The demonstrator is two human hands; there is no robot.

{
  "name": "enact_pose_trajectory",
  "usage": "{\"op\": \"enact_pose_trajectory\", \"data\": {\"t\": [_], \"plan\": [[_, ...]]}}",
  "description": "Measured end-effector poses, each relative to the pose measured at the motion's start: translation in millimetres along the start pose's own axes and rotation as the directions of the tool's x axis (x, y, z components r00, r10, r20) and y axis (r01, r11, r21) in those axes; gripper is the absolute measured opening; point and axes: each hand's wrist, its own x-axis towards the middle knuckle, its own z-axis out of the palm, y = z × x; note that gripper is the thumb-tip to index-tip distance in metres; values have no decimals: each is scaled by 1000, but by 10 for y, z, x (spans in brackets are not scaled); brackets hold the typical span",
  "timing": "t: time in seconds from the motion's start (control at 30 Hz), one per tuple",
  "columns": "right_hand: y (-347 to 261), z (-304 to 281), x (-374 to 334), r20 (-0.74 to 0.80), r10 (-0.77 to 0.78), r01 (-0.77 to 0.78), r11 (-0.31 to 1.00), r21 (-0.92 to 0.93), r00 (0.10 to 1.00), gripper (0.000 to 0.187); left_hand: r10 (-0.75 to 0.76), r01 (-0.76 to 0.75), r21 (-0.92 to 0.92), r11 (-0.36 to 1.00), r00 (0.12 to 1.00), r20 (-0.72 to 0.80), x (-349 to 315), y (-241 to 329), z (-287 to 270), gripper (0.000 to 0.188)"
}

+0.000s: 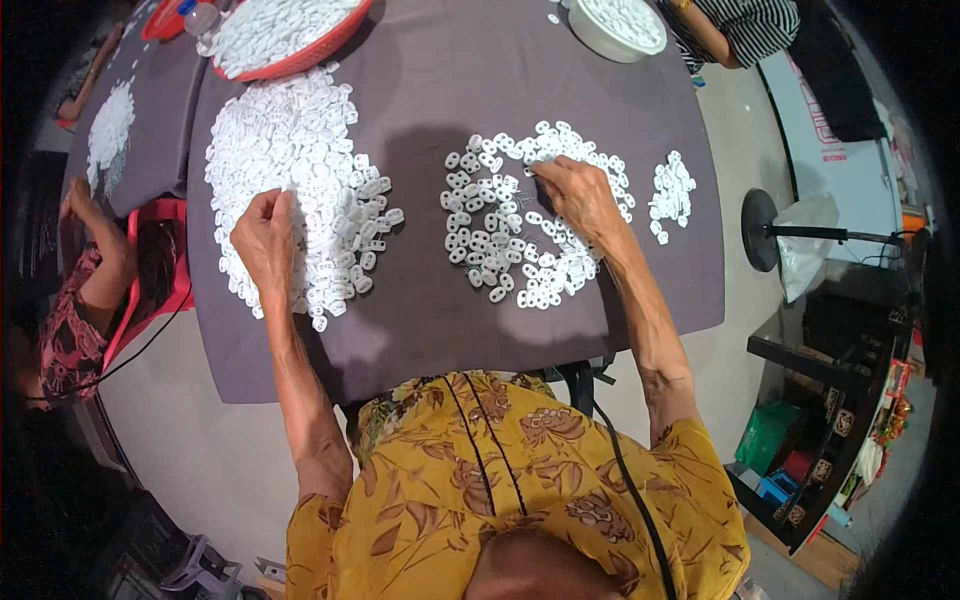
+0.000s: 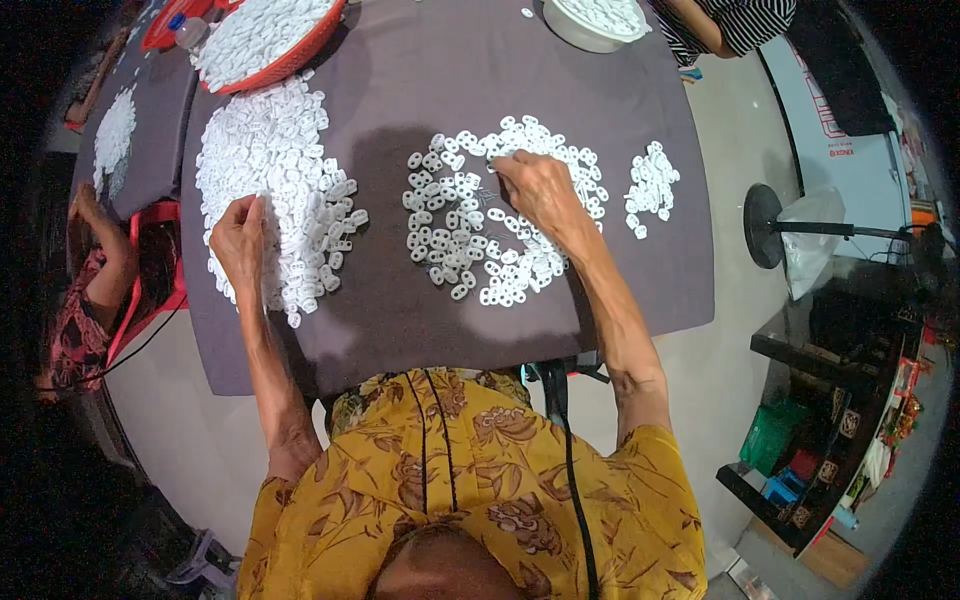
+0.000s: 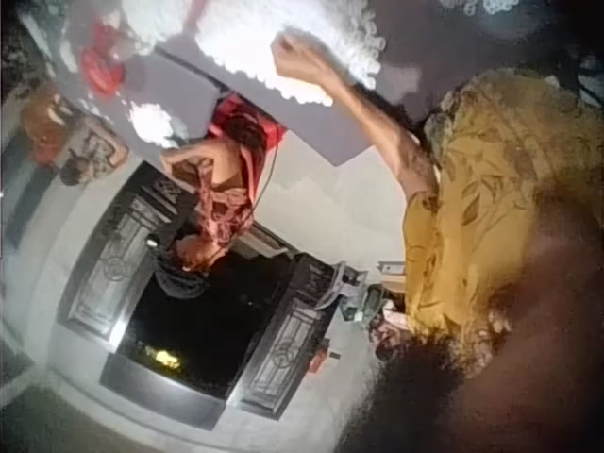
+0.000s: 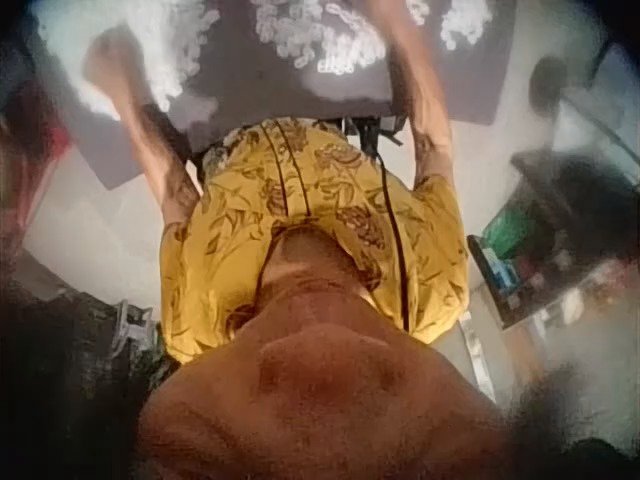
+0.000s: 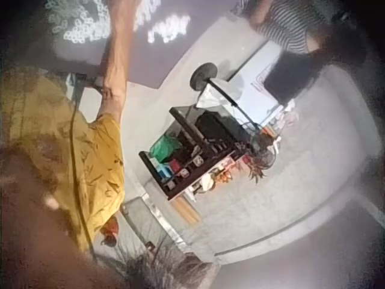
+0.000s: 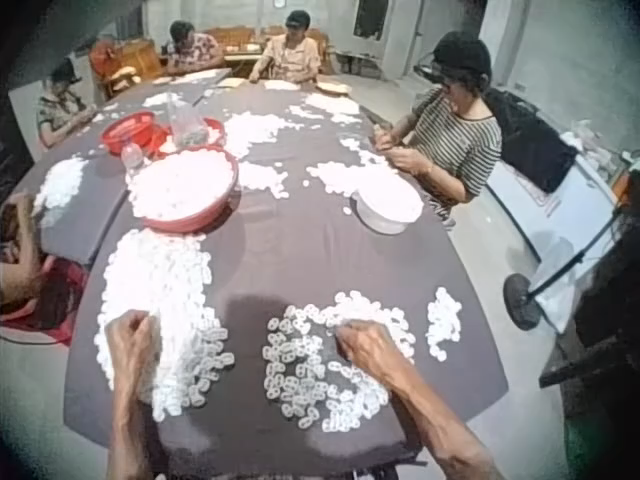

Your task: The person assembles plastic components by repeatedly picking up individual plastic pieces and inserting metal springs into them by hand.

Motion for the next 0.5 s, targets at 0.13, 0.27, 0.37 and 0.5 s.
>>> {"op": "enact_pose_trajectory", "data": {"t": [0.13, 0.27, 0.37, 0.5], "plan": [[106, 158, 119, 45, -47, 51, 995, -85, 998, 11, 94, -88, 139, 986, 995, -38, 47, -52, -38, 30], [87, 127, 135, 75, -34, 39, 997, -60, 997, 8, 132, -91, 226, 970, 976, -171, -6, 103, -60, 32], [61, 82, 87, -19, -84, 83, 996, -30, 996, 6, 107, -112, -163, 980, 994, -37, -127, 409, 192, 29], [-63, -146, 50, 259, 350, -436, 723, 536, 900, 4, 161, 141, -552, 822, 872, 462, -557, 850, 835, 25]]}}
